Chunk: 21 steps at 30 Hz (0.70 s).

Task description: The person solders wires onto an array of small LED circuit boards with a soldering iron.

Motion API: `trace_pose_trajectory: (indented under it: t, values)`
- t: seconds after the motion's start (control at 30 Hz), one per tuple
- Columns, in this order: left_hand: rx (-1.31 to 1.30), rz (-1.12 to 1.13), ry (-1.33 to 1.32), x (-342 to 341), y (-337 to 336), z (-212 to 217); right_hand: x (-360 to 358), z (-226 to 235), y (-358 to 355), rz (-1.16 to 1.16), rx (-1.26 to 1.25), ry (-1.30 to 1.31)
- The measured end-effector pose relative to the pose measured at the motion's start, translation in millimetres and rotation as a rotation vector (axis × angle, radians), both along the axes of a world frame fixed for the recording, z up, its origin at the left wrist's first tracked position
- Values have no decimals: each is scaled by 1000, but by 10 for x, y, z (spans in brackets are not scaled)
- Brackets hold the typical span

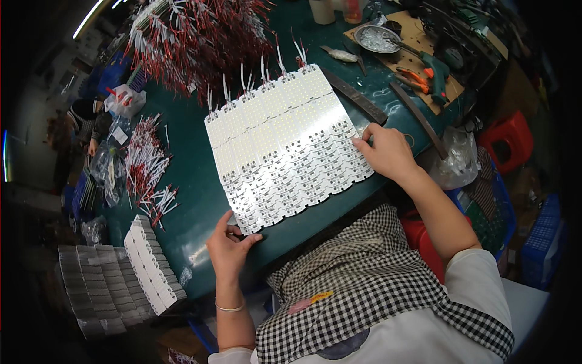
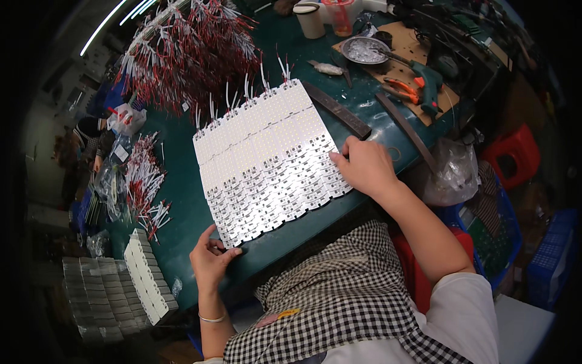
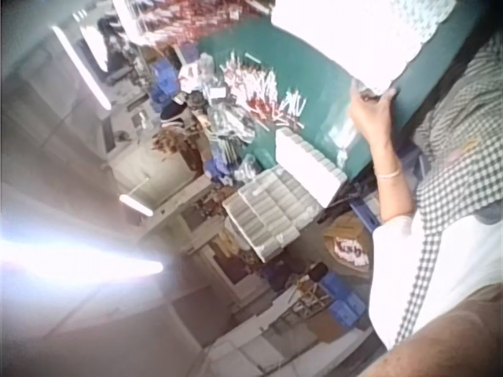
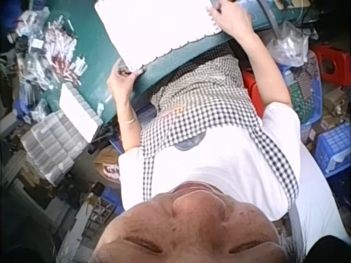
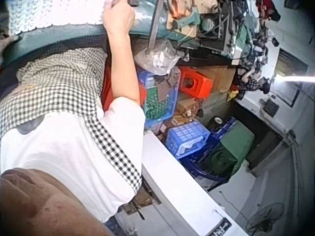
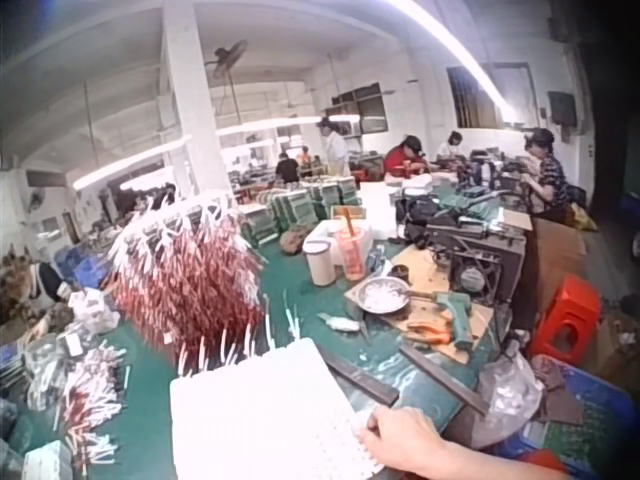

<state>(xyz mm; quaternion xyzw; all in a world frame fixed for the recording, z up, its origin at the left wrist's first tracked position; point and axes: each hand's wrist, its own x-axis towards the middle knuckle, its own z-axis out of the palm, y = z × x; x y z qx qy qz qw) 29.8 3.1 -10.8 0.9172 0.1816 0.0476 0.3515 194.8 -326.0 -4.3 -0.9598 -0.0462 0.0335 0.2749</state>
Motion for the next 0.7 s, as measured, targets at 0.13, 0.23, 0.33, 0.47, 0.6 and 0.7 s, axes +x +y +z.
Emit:
trace_pose_trajectory:
  t: [0.13,0.23,0.33,0.47,0.6,0.7]
  values:
    - [-160,29,-61,-3,144,-84,46,-72,-26,0,155,8]
    - [-831,100,-28,91,285,-19,230,18,10,-72,352,196]
    - [-982,122,-25,250,295,2,484,-85,124,-105,386,257]
    - [-950,24,-74,242,352,-41,504,-145,255,-41,248,-120]
    - [-793,-74,-149,420,358,-97,551,-245,293,-54,265,-266]
    - [-696,-74,-83,444,390,-154,522,-279,353,-10,127,-337]
